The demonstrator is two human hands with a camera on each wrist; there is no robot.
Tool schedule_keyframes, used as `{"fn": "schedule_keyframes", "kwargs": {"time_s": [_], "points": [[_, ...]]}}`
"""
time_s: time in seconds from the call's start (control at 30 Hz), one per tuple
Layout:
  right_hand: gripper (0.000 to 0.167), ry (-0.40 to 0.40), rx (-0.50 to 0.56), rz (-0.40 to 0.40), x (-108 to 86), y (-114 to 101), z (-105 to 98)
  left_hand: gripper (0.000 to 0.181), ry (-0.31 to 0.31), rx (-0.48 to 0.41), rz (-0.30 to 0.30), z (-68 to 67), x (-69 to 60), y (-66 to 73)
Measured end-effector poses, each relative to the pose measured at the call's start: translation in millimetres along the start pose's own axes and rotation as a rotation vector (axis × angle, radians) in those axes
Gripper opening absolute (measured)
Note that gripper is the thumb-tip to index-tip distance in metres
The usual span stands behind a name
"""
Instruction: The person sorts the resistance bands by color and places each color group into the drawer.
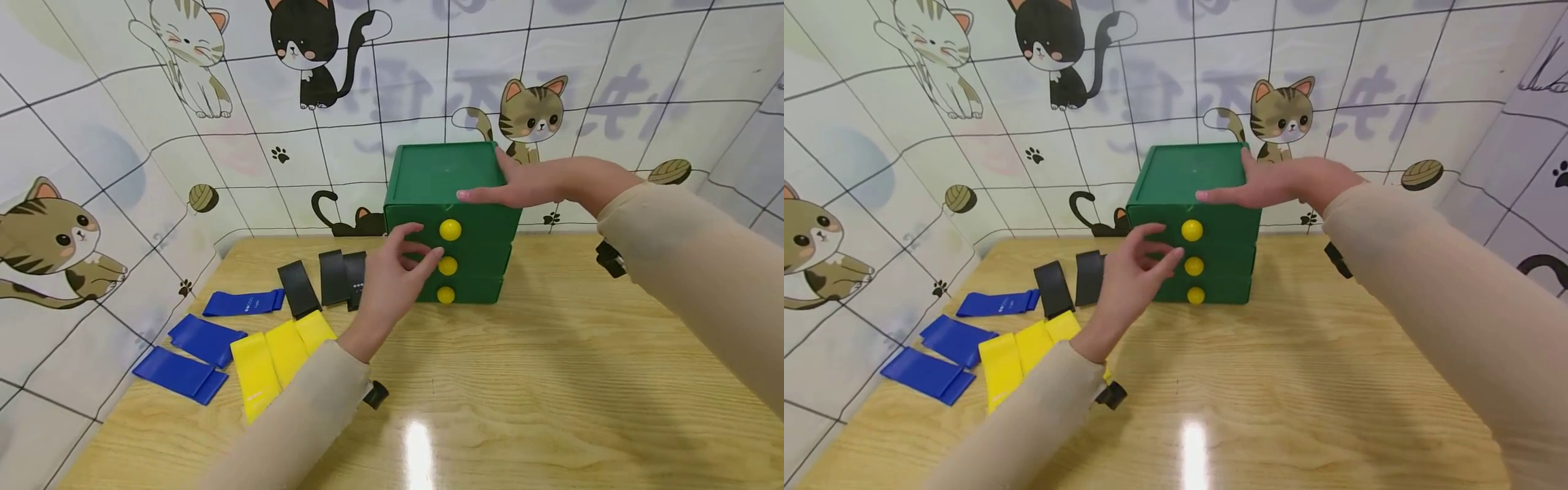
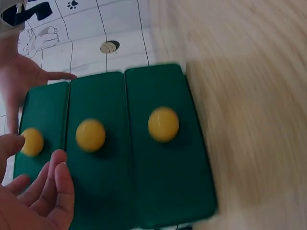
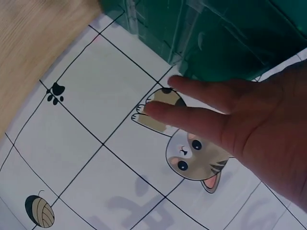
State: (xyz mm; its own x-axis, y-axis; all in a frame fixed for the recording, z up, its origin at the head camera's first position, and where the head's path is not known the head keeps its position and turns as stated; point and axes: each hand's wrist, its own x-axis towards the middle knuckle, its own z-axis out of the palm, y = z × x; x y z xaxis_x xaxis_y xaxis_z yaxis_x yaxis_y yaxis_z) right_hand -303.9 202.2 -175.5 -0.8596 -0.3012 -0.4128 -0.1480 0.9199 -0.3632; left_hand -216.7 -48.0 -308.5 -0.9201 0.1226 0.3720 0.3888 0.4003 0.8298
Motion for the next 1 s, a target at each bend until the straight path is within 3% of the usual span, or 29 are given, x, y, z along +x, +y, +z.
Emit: {"fn": "schedule_keyframes", "kwargs": {"time_s": [0.2,0.33,0.43,0.8,1.0], "points": [[0.132,-0.044,0.04,0.042,6.4,7,1,0.042,0.085,-0.256,-0.033,31.6,1.9,2.2],[0.132,-0.047,0.065,0.049,6.3,13,0,0.034,0.134,-0.355,-0.01,46.2,1.9,7.0],[0.132,-0.041,0.086,0.058,5.4,16,0,0.034,0.157,-0.381,0.013,54.8,2.0,10.5],[0.131,-0.002,0.271,-0.009,12.4,16,8,0.032,0.193,-0.442,0.028,58.8,5.8,9.9],[0.131,-0.017,0.305,-0.019,16.1,12,10,0.031,0.217,-0.467,0.022,56.6,3.2,5.9]]}}
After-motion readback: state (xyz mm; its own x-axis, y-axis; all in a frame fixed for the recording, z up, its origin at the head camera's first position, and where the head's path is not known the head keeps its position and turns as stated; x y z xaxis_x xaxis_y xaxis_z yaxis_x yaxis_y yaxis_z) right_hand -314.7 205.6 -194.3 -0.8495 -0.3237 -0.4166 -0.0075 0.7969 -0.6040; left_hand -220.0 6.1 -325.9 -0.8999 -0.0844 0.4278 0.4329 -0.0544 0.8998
